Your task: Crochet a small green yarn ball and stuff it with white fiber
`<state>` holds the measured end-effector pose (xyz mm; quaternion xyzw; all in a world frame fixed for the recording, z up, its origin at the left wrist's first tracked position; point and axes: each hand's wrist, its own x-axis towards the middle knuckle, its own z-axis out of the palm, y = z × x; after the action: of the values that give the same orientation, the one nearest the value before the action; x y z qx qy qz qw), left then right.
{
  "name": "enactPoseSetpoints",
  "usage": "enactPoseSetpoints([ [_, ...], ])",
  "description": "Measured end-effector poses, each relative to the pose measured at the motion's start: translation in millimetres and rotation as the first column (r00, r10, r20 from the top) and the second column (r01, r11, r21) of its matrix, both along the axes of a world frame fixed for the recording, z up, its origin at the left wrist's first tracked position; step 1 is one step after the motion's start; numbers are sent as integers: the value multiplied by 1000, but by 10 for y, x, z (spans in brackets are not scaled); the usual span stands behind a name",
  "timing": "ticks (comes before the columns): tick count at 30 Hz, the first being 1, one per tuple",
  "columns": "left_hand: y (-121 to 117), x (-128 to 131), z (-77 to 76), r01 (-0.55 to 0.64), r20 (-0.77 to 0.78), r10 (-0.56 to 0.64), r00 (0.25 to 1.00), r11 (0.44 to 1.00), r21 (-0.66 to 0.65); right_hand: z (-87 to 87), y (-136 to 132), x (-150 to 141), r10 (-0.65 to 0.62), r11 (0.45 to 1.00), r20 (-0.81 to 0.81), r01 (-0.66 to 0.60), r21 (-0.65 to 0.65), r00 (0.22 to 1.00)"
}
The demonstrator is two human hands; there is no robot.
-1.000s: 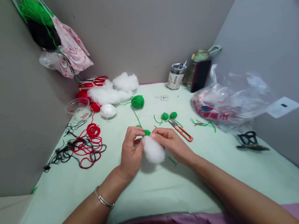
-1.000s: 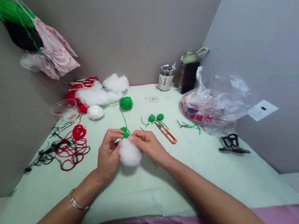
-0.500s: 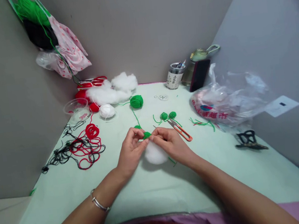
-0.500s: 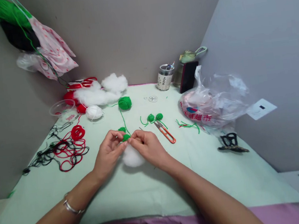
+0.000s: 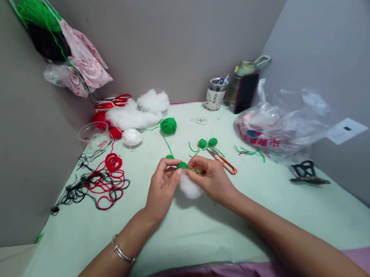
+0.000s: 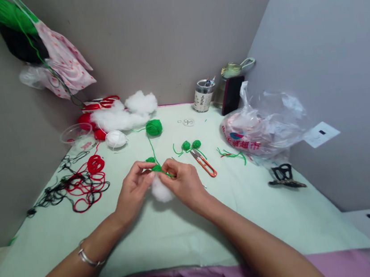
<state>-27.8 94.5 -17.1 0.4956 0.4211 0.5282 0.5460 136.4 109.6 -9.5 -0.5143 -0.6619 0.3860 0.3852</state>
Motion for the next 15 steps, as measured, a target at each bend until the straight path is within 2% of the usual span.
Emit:
enactPoseSetpoints([
  [3, 6, -7, 11, 40, 40, -39, 998, 999, -30, 37, 25, 27, 8, 1000, -28, -8, -27, 1000],
  [7, 39, -22, 1, 33, 46, -31, 998, 998, -49, 140, 4, 63, 148, 979, -139, -165, -122, 979],
  [12, 47, -21, -26, -63, 0, 63, 998, 998, -32, 226, -78, 42, 243, 961, -106, -254, -108, 964],
  [15, 22, -8, -12, -119, 0, 119, 993, 993, -10, 223, -62, 78, 303, 929, -186, -333, -159, 934],
])
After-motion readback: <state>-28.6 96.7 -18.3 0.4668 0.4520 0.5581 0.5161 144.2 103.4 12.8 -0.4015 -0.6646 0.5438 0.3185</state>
